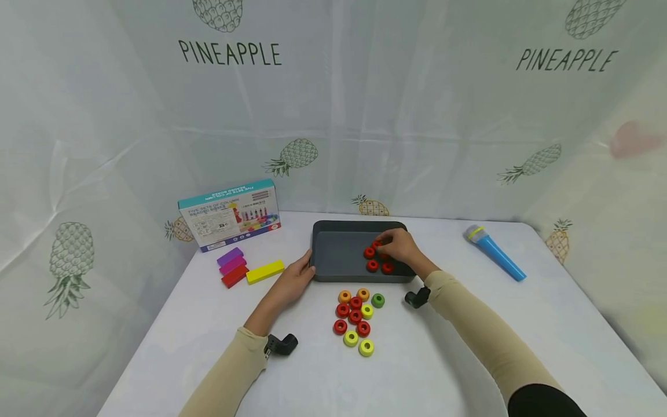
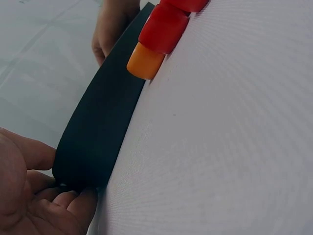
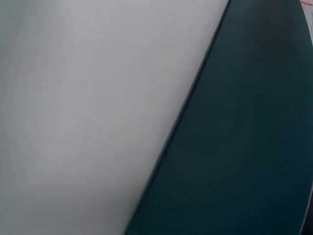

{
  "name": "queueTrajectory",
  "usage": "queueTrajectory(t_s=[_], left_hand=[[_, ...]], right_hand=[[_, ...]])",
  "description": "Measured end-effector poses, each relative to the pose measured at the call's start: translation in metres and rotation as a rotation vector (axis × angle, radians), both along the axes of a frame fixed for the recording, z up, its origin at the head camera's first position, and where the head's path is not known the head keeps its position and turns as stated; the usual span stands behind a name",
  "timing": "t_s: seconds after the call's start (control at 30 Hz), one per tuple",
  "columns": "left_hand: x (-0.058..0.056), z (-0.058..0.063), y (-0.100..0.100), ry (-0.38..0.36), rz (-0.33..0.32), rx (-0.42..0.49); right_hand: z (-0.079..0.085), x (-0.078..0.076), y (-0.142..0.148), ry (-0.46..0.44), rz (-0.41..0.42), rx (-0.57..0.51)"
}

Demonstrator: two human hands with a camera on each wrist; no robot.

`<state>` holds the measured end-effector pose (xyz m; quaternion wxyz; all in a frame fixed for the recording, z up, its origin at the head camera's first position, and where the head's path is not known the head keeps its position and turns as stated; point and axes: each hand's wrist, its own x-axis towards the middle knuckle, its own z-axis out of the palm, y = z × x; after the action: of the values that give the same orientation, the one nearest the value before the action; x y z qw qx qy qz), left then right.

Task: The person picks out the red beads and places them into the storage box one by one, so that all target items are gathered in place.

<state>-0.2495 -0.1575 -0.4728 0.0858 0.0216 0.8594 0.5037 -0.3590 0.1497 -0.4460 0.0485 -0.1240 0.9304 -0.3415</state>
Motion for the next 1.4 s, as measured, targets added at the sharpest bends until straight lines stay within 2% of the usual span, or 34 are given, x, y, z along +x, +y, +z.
queueTrajectory(t_s=[0.2,0.5,0.77,1.07,1.4], left_hand=[[0.000,-0.001,0.000,-0.001,0.000,0.001],[-0.002,-0.001,-0.002,-0.010,-0.005,-0.002],[-0.002,-0.001,-0.001,-0.019,0.002,0.001],[-0.001,0.001,0.000,-0.007,0.000,-0.009],[0.000,0.003,-0.001,-0.017,-0.003,-0.015]], right_hand=[[0.000,0.002,0.002,0.014,-0.004,-0.012],[0.011,0.015,0.002,0.045,-0.028,-0.056],[0.018,0.037,0.001,0.050,-0.023,-0.093],[0.023,0.055,0.000,0.074,-0.013,-0.105],[0.025,0.084,-0.001,0.093,0.044,-0.185]])
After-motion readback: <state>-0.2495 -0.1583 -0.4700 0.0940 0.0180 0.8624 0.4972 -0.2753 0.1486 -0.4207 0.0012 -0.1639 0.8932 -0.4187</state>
